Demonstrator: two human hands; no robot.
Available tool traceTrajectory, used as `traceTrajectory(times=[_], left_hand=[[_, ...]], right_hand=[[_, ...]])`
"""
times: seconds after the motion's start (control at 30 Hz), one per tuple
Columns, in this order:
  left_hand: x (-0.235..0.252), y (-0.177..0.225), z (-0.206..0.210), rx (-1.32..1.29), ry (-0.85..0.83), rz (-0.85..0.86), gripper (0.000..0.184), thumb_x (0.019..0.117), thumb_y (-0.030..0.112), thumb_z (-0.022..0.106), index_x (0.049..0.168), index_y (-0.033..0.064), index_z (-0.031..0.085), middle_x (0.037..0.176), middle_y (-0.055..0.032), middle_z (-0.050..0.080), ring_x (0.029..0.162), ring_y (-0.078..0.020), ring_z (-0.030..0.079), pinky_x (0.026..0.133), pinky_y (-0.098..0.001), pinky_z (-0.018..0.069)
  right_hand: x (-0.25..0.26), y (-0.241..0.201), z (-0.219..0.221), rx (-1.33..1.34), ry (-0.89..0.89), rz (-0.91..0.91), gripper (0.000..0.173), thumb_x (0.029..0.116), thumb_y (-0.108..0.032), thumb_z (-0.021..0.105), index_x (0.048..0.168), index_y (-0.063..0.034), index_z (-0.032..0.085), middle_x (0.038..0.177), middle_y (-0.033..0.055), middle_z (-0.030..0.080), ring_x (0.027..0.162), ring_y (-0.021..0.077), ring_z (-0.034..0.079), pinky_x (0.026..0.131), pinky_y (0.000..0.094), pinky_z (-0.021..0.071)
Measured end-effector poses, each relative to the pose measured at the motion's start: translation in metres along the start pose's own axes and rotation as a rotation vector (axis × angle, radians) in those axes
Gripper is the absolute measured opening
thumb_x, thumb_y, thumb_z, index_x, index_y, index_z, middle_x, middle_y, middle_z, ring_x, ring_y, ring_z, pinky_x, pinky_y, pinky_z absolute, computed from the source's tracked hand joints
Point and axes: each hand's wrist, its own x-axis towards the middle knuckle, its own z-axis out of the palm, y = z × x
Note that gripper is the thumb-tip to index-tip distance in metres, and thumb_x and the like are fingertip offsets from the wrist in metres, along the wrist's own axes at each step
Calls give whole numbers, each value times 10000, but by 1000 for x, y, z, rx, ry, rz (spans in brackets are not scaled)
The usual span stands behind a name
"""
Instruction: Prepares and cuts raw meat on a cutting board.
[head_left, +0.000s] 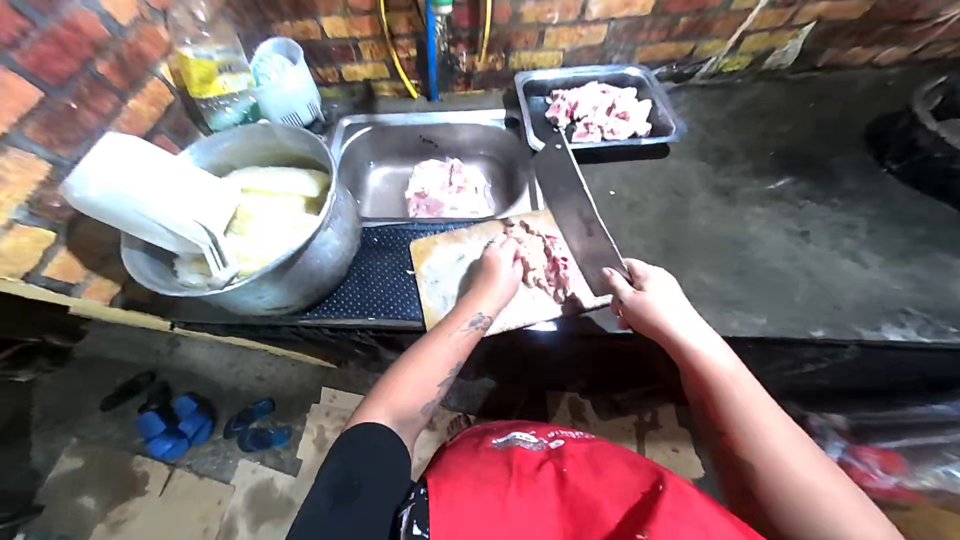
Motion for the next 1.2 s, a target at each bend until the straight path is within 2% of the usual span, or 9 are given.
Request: traceTrajectory(times=[0.17,0.27,0.4,0.57,0.7,0.83,0.97,1.1,1.2], left_hand=[[32,-9,-35,-2,-376,163,212,889,159,754,985,-29,743,1073,-192,712,1044,-312,680,940,-492,543],[72,-25,-76,29,-229,97,209,951,136,671,996,-55,743,984,-210,732,961,-321,711,900,-512,554],[148,-78,-99,173,-148,-117,262,997,170,615,1026,-70,717,1034,-251,711,1039,-392,686,957,-589,513],[202,-125,-82,412,-355,-330,277,934,106,653,1134,-82,686,1181,-313,671,1156,-474,640,985,-671,488],[228,-149,-56,510,-348,-342,331,925,128,678,1178,-85,672,1221,-310,662,1181,-469,635,989,-660,500],[265,-162,-36,605,-307,-348,649,827,201,807,1398,-3,576,1452,-268,533,1350,-463,512,1041,-655,477],[295,-174,-23,620,-375,-298,787,719,155,886,1440,116,575,1450,-201,566,1396,-464,462,1028,-705,459],[300,-179,-18,625,-411,-358,833,695,305,914,1447,196,571,1461,-172,571,1413,-423,458,1089,-711,379],[293,-173,-10,678,-449,-433,710,787,454,834,1382,119,639,1443,-224,571,1397,-437,467,1086,-722,356]], right_hand=[[7,30,-10,-341,179,12,341,1089,-246,467,1219,18,639,1047,317,693,1044,521,673,843,698,492],[14,58,-4,-462,279,-4,330,1067,-231,532,1263,4,656,1042,323,702,1004,536,688,802,693,505],[24,82,7,-532,363,-25,282,1031,-201,613,1186,21,690,1029,327,693,971,538,687,767,679,515],[35,92,21,-502,436,29,305,1013,-179,659,1252,7,698,1118,359,657,1026,558,657,788,684,509],[39,97,30,-452,528,35,387,992,-182,682,1343,-19,676,1152,386,637,1072,587,622,847,713,470],[44,108,40,-432,652,-14,363,996,-213,620,1287,-17,714,1087,374,662,1002,596,633,804,710,459],[46,111,40,-445,674,-28,389,994,-253,581,1262,-11,727,1062,364,672,962,586,644,773,693,465],[45,109,39,-442,651,-3,394,989,-240,580,1286,-22,717,1098,363,669,999,585,636,800,695,455],[46,108,37,-457,655,-6,388,989,-243,573,1277,-32,725,1087,349,677,992,574,644,785,680,466]])
